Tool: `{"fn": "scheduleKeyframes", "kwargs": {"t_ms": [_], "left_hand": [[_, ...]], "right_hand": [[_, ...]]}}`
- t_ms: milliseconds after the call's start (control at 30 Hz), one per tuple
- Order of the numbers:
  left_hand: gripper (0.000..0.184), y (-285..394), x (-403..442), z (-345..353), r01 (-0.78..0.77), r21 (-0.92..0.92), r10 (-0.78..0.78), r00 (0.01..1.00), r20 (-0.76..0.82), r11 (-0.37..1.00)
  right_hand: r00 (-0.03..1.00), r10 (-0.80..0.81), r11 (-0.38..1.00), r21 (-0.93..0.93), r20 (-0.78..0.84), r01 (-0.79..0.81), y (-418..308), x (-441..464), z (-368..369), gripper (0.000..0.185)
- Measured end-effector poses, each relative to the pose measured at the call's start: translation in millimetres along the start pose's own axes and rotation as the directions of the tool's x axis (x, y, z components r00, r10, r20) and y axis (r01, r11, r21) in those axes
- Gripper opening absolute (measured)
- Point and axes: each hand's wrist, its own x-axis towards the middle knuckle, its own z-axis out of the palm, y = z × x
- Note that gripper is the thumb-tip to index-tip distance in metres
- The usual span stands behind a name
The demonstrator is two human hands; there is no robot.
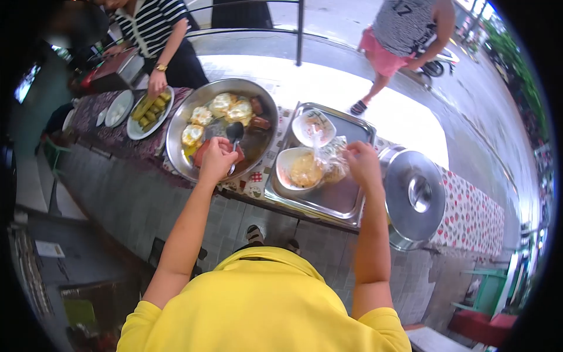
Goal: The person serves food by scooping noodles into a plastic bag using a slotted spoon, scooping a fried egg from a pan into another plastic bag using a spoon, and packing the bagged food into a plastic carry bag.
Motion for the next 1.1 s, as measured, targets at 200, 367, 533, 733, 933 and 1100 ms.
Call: {"fn": "scheduleKeyframes", "kwargs": {"t_ms": [200, 367, 533, 733, 933, 1100], "left_hand": [[0.047, -25.1, -9.9, 9.2, -0.026, -0.031, 0.025, 0.999, -0.047, 0.999], [0.041, -7.0, -23.9, 13.2, 0.196, -0.575, -0.129, 0.979, 0.155, 0.795], [0.035, 5.6, -36.2, 14.3, 0.206, -0.682, -0.210, 0.975, 0.078, 0.702], [0.029, -5.5, -40.9, 13.1, 0.304, -0.873, -0.279, 0.938, 0.205, 0.381], [0.019, 1.9, -48.8, -20.3, 0.409, -0.884, -0.232, 0.904, 0.359, 0.226], [0.022, -14.3, -68.7, -40.1, 0.496, -0.776, -0.061, 0.855, 0.516, 0.391]], "right_hand": [[1.000, 0.010, 0.968, 0.251, -0.010, -0.008, 14.7, -21.9, -54.0, 0.016], [0.996, 0.084, 0.922, 0.381, -0.043, -0.061, 12.2, -47.3, -76.9, 0.016], [0.980, 0.045, 0.821, 0.552, 0.194, -0.147, -16.8, -78.0, -69.7, 0.017], [0.741, -0.186, 0.770, 0.564, 0.645, -0.298, -91.5, -127.7, 3.7, 0.018], [0.666, -0.175, 0.692, 0.572, 0.725, -0.441, -144.4, -147.2, 67.6, 0.023], [0.740, -0.053, 0.369, 0.702, 0.670, -0.609, -180.6, -157.2, 130.8, 0.034]]}}
